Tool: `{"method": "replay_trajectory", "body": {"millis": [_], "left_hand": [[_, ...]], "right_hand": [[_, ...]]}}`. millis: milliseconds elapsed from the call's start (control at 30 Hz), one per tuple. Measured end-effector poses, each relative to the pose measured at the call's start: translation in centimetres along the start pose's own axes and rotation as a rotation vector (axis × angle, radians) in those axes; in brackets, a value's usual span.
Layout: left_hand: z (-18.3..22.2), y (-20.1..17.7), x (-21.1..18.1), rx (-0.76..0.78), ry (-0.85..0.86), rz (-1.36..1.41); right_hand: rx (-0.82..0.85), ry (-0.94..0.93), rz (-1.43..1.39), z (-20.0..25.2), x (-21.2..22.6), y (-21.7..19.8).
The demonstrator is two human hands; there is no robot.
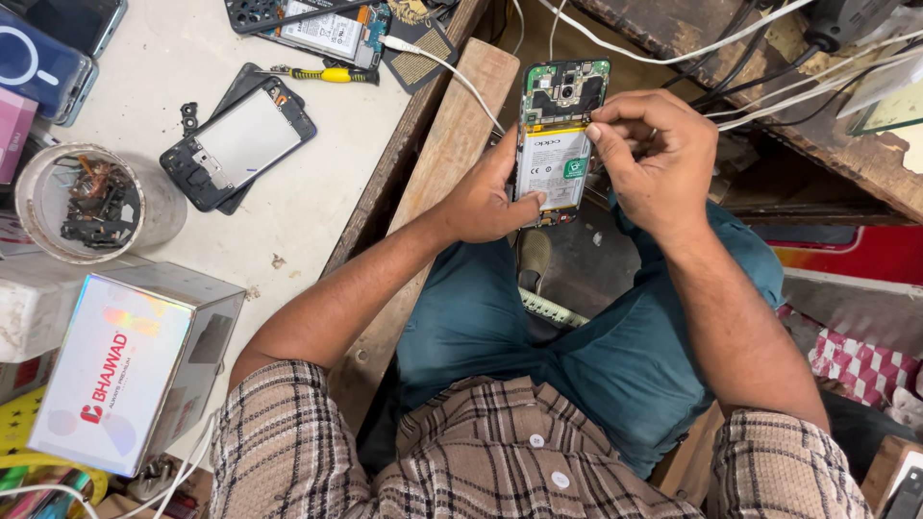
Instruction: The person disassembles a smartphone, removes the back cover, and uses a screwdriver to detach internal components. They then reposition the battery and reconnect internal cables while holding the device.
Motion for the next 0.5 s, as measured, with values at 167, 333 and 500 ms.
{"method": "replay_trajectory", "body": {"millis": [167,333,500], "left_hand": [[0.1,-0.2,0.7,-0.027,-0.048,0.033],[0.6,-0.3,1.3,-0.023,0.005,0.123],[1.1,-0.6,0.5,-0.034,0.061,0.208]], "right_hand": [[-0.049,-0.221,0.295,0.0,1.6,0.2],[-0.05,-0.334,0.359,0.0,2.5,0.4],[-0.044,-0.445,0.477,0.2,3.8,1.1]]}}
Point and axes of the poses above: each hand's wrist, its own z-axis away from the middle knuckle, its own y-axis out of the palm, x = y × z, the point moved 3 cm from there along -z, towards the middle knuckle, and after that the axes turned 6 degrees about z, right-handed, at the moved point
